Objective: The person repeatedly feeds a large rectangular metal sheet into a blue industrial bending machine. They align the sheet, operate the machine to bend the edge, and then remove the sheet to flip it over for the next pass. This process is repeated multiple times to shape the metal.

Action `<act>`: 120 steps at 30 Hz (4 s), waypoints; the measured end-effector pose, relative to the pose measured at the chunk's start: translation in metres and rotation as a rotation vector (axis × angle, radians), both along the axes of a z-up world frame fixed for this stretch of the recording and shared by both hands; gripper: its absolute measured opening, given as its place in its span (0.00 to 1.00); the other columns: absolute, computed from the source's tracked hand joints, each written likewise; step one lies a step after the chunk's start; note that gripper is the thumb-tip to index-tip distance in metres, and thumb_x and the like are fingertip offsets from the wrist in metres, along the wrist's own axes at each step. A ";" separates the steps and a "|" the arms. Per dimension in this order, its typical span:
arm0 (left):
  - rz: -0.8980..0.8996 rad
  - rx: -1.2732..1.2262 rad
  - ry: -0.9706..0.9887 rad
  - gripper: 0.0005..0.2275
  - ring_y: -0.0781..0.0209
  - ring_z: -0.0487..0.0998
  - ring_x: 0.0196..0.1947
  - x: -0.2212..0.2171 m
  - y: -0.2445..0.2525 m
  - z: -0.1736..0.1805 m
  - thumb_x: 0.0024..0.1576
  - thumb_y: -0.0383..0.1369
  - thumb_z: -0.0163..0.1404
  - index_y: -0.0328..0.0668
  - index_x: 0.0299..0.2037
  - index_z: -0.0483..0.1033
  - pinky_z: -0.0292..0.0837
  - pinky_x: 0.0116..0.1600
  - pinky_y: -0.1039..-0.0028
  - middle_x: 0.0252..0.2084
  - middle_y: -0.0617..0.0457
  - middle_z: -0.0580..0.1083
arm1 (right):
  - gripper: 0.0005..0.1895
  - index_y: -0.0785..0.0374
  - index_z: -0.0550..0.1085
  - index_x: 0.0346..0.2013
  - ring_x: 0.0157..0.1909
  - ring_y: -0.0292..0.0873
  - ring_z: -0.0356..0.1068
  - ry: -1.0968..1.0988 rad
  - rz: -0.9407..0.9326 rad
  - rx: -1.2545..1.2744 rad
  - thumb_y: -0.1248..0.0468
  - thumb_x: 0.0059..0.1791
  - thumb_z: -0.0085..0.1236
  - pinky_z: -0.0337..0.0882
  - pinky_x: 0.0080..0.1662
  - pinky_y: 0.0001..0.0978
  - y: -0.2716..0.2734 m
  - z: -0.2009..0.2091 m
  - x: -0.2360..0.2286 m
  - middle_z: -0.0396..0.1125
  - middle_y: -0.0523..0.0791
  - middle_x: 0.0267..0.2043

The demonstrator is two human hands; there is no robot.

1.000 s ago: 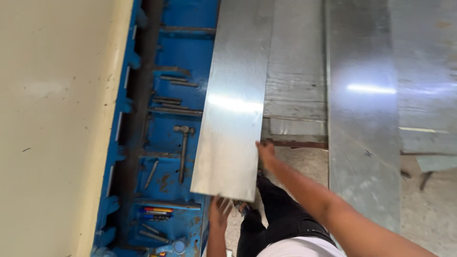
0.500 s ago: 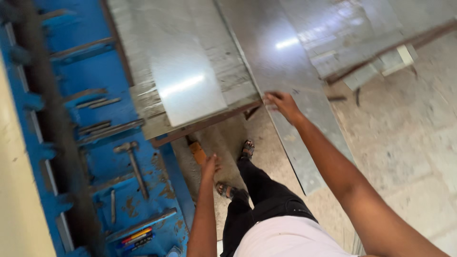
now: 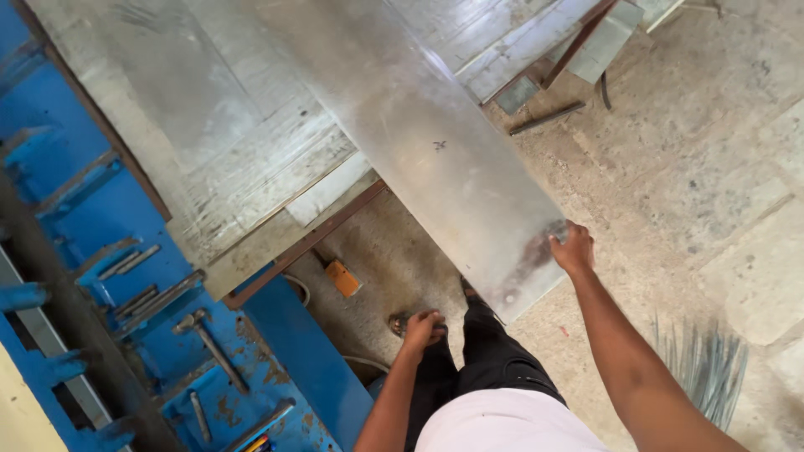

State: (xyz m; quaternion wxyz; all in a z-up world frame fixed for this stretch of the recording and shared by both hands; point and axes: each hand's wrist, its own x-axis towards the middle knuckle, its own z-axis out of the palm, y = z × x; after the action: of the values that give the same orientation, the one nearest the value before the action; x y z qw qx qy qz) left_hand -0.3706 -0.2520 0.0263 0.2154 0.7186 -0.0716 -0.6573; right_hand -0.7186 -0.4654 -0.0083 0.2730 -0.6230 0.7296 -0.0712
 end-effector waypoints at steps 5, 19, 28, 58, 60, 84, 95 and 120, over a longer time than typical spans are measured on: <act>-0.104 -0.029 -0.081 0.25 0.59 0.80 0.43 -0.060 -0.039 -0.020 0.60 0.36 0.51 0.43 0.69 0.66 0.75 0.47 0.66 0.53 0.50 0.77 | 0.36 0.62 0.68 0.65 0.66 0.60 0.60 0.013 -0.051 0.178 0.48 0.47 0.64 0.66 0.61 0.54 -0.003 -0.020 -0.021 0.60 0.55 0.67; 0.036 -0.087 -0.050 0.27 0.56 0.77 0.50 -0.125 -0.052 -0.013 0.56 0.34 0.57 0.35 0.66 0.66 0.78 0.50 0.64 0.53 0.49 0.75 | 0.28 0.57 0.77 0.58 0.60 0.55 0.70 -0.098 0.041 0.331 0.57 0.44 0.67 0.73 0.60 0.46 -0.025 -0.022 -0.061 0.66 0.54 0.62; 0.243 -0.127 -0.092 0.26 0.57 0.77 0.51 -0.133 -0.043 -0.028 0.52 0.30 0.59 0.34 0.63 0.69 0.75 0.50 0.66 0.53 0.49 0.75 | 0.33 0.69 0.74 0.58 0.59 0.55 0.69 0.017 0.192 0.344 0.62 0.39 0.68 0.73 0.59 0.44 -0.021 -0.031 -0.054 0.64 0.57 0.59; 0.417 -0.074 -0.604 0.26 0.50 0.79 0.52 -0.049 0.029 0.022 0.60 0.46 0.52 0.30 0.60 0.76 0.72 0.56 0.65 0.54 0.38 0.79 | 0.25 0.51 0.78 0.54 0.62 0.49 0.68 -0.085 0.536 0.448 0.47 0.45 0.65 0.71 0.59 0.46 0.068 -0.004 0.018 0.67 0.49 0.61; 0.446 -0.024 -0.617 0.26 0.51 0.79 0.51 -0.029 0.042 0.030 0.59 0.47 0.52 0.31 0.59 0.76 0.72 0.55 0.64 0.53 0.40 0.79 | 0.28 0.59 0.76 0.54 0.60 0.53 0.69 -0.086 0.512 0.347 0.46 0.46 0.65 0.72 0.56 0.47 0.077 -0.005 0.032 0.69 0.52 0.59; 0.255 -0.241 -0.691 0.24 0.41 0.81 0.45 0.048 0.110 0.028 0.61 0.52 0.48 0.33 0.45 0.78 0.73 0.52 0.57 0.42 0.37 0.80 | 0.41 0.70 0.70 0.63 0.54 0.59 0.75 -0.291 0.178 0.615 0.41 0.48 0.62 0.77 0.53 0.48 0.109 0.066 0.142 0.70 0.59 0.59; 0.406 -0.155 -1.141 0.21 0.29 0.77 0.43 0.275 0.243 0.068 0.63 0.51 0.41 0.42 0.45 0.79 0.72 0.46 0.44 0.42 0.34 0.78 | 0.28 0.79 0.73 0.56 0.41 0.51 0.71 -0.577 0.519 0.972 0.54 0.53 0.61 0.74 0.48 0.49 0.229 0.074 0.339 0.70 0.57 0.44; 0.158 -0.149 -1.029 0.30 0.37 0.72 0.60 0.179 0.274 0.057 0.50 0.33 0.57 0.45 0.65 0.63 0.72 0.60 0.53 0.67 0.39 0.64 | 0.34 0.67 0.67 0.66 0.57 0.53 0.72 -0.522 0.951 0.963 0.49 0.52 0.58 0.73 0.56 0.48 0.210 0.102 0.529 0.71 0.52 0.59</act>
State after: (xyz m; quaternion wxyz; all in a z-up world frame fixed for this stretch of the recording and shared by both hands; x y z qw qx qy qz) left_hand -0.1912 0.0221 0.0833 0.2520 0.9343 -0.1604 -0.1944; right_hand -0.1898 -0.2556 0.0934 0.6837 -0.6463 0.2414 0.2379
